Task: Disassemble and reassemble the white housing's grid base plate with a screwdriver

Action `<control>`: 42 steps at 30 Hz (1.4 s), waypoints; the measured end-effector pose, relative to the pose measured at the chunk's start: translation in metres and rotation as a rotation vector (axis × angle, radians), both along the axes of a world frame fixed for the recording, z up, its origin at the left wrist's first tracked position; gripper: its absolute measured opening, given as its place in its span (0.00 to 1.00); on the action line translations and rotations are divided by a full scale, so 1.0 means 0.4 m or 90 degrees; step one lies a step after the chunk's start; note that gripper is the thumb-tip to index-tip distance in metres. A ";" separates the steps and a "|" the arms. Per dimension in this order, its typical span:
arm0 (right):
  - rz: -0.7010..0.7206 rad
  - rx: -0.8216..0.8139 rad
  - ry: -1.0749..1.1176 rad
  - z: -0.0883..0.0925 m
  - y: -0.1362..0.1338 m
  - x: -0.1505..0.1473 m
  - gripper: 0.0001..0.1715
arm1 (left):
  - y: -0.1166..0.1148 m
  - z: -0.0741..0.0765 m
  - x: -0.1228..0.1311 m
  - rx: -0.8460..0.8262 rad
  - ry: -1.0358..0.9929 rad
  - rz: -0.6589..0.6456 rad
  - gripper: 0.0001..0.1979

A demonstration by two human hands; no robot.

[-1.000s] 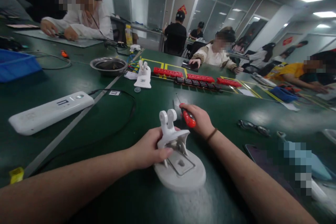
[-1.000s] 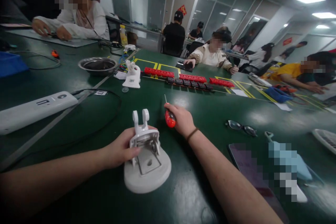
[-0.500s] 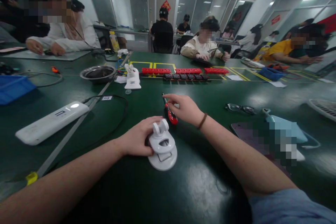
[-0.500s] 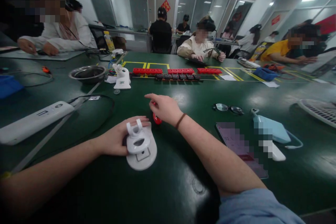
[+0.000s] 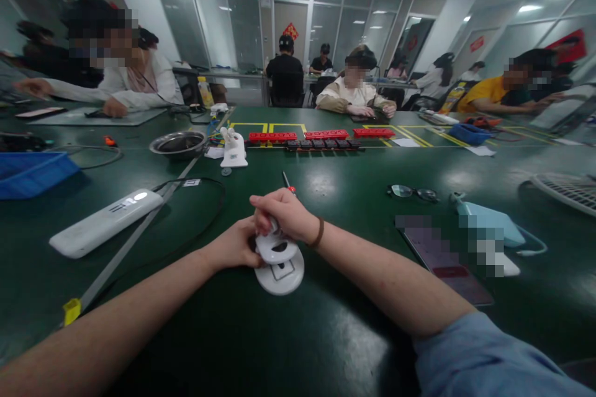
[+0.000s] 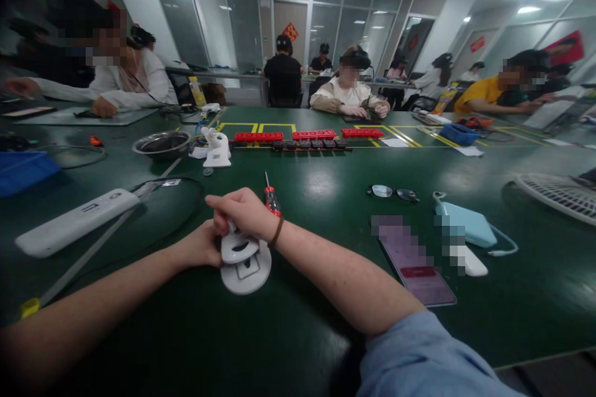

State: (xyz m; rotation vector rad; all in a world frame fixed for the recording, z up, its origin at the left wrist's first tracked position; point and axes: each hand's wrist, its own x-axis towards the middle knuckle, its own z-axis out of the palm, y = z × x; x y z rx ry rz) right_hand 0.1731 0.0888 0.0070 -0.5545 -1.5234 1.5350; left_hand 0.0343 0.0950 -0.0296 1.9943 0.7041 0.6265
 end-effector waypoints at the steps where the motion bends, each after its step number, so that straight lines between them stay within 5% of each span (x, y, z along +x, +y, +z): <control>1: -0.028 0.009 0.020 0.016 0.001 0.009 0.25 | 0.000 0.004 -0.001 0.035 0.022 -0.007 0.19; 5: -0.319 0.118 0.009 0.084 0.031 0.098 0.26 | -0.004 0.010 -0.008 0.122 0.089 -0.018 0.34; 8: -0.567 0.095 -0.415 0.076 0.077 0.192 0.24 | -0.009 -0.002 -0.006 0.094 0.080 0.069 0.42; 9: -0.582 0.074 -0.473 0.056 0.092 0.217 0.20 | -0.011 -0.006 -0.004 0.080 0.073 0.090 0.43; 15: -0.584 0.024 -0.559 -0.070 0.136 0.255 0.15 | -0.014 -0.007 -0.003 0.032 0.018 0.083 0.45; 20: -0.574 0.043 -0.432 -0.029 0.111 0.204 0.15 | 0.003 0.059 -0.041 0.014 -0.011 0.091 0.46; 26: -0.272 -0.133 -0.205 0.021 0.025 0.066 0.24 | 0.030 0.169 -0.057 0.041 -0.043 0.039 0.48; 29: -0.094 -0.327 -0.020 0.028 -0.001 0.030 0.22 | 0.031 0.170 -0.040 0.084 -0.035 0.041 0.48; 31: -0.079 -0.393 0.052 0.030 0.000 0.033 0.18 | 0.021 0.150 -0.020 0.092 -0.121 0.085 0.45; 34: -0.169 -0.387 0.093 0.033 0.024 0.061 0.16 | -0.016 0.124 0.027 -0.067 -0.419 0.278 0.40; 36: -0.245 -0.365 0.125 0.034 0.045 0.084 0.14 | -0.048 0.118 0.067 -0.376 -0.541 0.393 0.38; 39: -0.369 -0.291 0.165 0.028 0.072 0.109 0.10 | -0.078 0.117 0.124 -0.757 -0.570 0.362 0.38; 42: -0.507 -0.179 0.188 0.011 0.088 0.117 0.07 | -0.067 0.107 0.169 -0.850 -0.634 0.332 0.34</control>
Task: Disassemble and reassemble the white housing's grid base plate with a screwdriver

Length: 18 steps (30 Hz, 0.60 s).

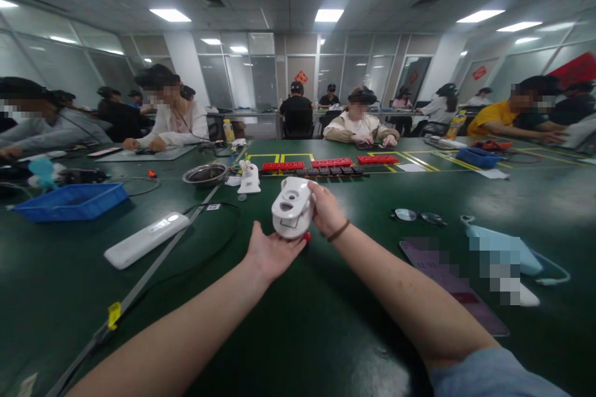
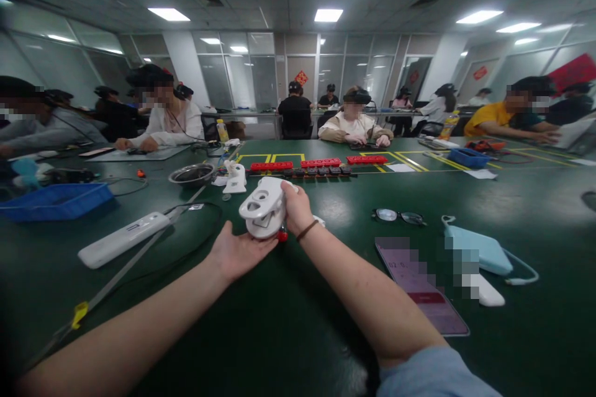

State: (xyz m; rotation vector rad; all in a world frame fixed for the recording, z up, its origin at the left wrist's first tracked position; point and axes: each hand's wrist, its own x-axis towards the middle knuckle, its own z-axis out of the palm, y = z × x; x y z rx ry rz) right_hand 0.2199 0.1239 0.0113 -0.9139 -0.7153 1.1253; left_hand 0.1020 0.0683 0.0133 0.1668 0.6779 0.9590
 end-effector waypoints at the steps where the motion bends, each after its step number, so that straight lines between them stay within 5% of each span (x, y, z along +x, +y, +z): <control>1: -0.043 0.027 -0.019 -0.007 0.002 0.000 0.10 | 0.012 -0.005 0.011 0.001 -0.014 0.013 0.30; 11: -0.136 0.186 -0.188 -0.046 -0.002 -0.008 0.18 | 0.094 -0.042 0.042 0.038 0.025 0.059 0.13; 18: -0.077 0.346 -0.364 0.013 -0.052 0.006 0.19 | 0.095 -0.051 0.040 0.034 0.030 0.041 0.08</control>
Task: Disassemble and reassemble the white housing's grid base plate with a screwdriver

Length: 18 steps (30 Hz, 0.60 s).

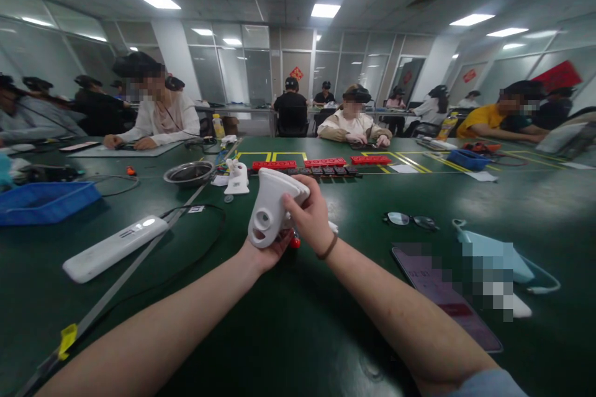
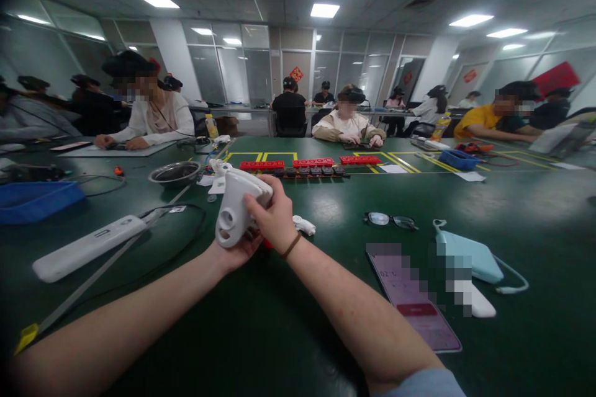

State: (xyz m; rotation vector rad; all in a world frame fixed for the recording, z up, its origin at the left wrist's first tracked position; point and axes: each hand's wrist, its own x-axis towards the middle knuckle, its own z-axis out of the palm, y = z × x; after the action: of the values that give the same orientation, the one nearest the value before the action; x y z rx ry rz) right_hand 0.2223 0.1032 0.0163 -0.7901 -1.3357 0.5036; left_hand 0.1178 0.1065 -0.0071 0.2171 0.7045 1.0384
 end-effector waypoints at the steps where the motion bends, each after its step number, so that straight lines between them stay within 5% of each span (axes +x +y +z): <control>1: -0.003 0.015 -0.020 0.008 -0.003 0.003 0.18 | 0.000 0.001 -0.003 -0.002 0.000 -0.006 0.08; 11: -0.055 -0.049 0.052 -0.005 0.027 0.007 0.11 | -0.018 0.001 -0.023 0.001 -0.026 -0.076 0.10; 16: 0.039 -0.340 0.401 0.003 0.051 0.015 0.02 | -0.007 -0.007 -0.026 -0.041 -0.001 -0.062 0.11; 18: 0.104 -0.463 0.448 0.001 0.055 0.013 0.08 | -0.001 -0.004 -0.029 -0.048 0.003 -0.053 0.11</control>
State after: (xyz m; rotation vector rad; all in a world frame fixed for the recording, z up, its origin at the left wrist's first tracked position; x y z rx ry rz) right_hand 0.2274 0.1251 0.0168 -0.9589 -0.5389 1.3034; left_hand 0.1061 0.1059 -0.0086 0.1821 0.7317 0.9299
